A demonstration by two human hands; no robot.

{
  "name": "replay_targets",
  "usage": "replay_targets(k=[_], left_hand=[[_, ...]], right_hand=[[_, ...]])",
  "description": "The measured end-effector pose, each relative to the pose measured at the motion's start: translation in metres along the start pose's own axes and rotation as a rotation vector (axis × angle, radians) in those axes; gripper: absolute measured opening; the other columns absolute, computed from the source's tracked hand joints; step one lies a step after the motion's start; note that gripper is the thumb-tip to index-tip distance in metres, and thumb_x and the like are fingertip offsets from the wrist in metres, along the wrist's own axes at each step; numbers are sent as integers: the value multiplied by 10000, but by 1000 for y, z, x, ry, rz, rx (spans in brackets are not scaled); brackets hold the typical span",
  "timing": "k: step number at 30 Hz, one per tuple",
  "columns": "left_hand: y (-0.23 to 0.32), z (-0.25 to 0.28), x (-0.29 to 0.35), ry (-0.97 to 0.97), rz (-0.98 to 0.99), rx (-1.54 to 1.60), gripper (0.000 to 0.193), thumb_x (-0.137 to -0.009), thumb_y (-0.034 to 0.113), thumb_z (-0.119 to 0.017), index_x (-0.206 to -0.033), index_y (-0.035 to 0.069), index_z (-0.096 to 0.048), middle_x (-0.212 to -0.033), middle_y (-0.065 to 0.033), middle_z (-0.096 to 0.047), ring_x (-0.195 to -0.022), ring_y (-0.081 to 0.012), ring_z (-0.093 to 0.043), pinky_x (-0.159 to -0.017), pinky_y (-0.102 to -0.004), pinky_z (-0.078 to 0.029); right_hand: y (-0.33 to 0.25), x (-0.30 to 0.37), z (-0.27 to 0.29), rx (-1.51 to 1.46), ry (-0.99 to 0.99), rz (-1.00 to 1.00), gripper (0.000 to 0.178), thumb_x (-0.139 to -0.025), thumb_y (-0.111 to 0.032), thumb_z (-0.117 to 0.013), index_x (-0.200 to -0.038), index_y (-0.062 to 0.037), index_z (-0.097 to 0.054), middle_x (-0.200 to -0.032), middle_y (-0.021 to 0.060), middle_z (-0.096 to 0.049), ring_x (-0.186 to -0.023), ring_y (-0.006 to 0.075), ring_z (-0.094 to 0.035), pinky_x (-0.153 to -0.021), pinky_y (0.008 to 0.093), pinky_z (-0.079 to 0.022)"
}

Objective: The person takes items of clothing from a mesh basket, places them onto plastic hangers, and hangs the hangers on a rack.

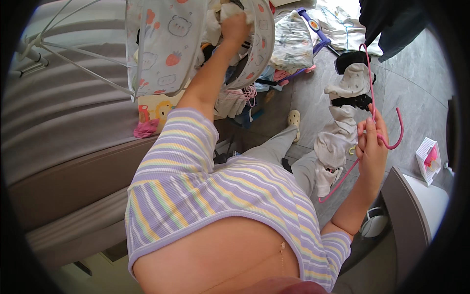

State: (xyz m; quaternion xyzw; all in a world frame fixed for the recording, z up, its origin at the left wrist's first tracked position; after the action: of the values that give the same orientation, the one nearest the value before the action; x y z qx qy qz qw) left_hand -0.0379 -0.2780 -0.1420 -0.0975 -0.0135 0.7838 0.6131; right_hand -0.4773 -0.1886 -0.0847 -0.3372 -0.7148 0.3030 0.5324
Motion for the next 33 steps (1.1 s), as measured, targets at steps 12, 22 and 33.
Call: replay_targets(k=[12, 22, 33], left_hand=[[-100, -19, 30, 207, 385, 139, 347, -745, 219, -626, -1006, 9, -536, -1031, -210, -528, -1001, -359, -506, -845, -400, -398], [-130, 19, 44, 272, 405, 406, 332, -711, 210, -611, -919, -39, -544, -885, -208, -576, -868, -333, -562, -748, -385, -433], [-137, -36, 49, -41, 314, 253, 311, -729, 205, -592, -921, -34, -547, -858, -194, -582, -838, -307, -570, -733, -365, -437]], right_hand=[[-9, 5, -9, 49, -38, 53, 364, -909, -202, -436, -1233, -38, -403, -676, 7, -479, -411, -18, -256, -352, 143, -186], [-3, 3, -3, 67, -49, 47, 365, -906, -208, -439, -1229, -40, -408, -676, 3, -478, -413, -18, -254, -354, 142, -184], [-7, 6, -4, 45, -67, 65, 353, -906, -198, -443, -1211, -23, -417, -686, -4, -478, -416, -25, -248, -362, 143, -174]])
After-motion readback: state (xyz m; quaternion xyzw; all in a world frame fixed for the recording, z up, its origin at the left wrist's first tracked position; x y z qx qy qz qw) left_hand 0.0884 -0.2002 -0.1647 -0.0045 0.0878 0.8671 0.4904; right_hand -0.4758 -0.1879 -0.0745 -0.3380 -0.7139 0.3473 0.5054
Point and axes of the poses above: each hand's wrist, its own x-axis away from the middle knuckle, its own z-axis out of the back of the hand, y = z × x, the point moved 9 cm from there along -x, towards the middle knuckle
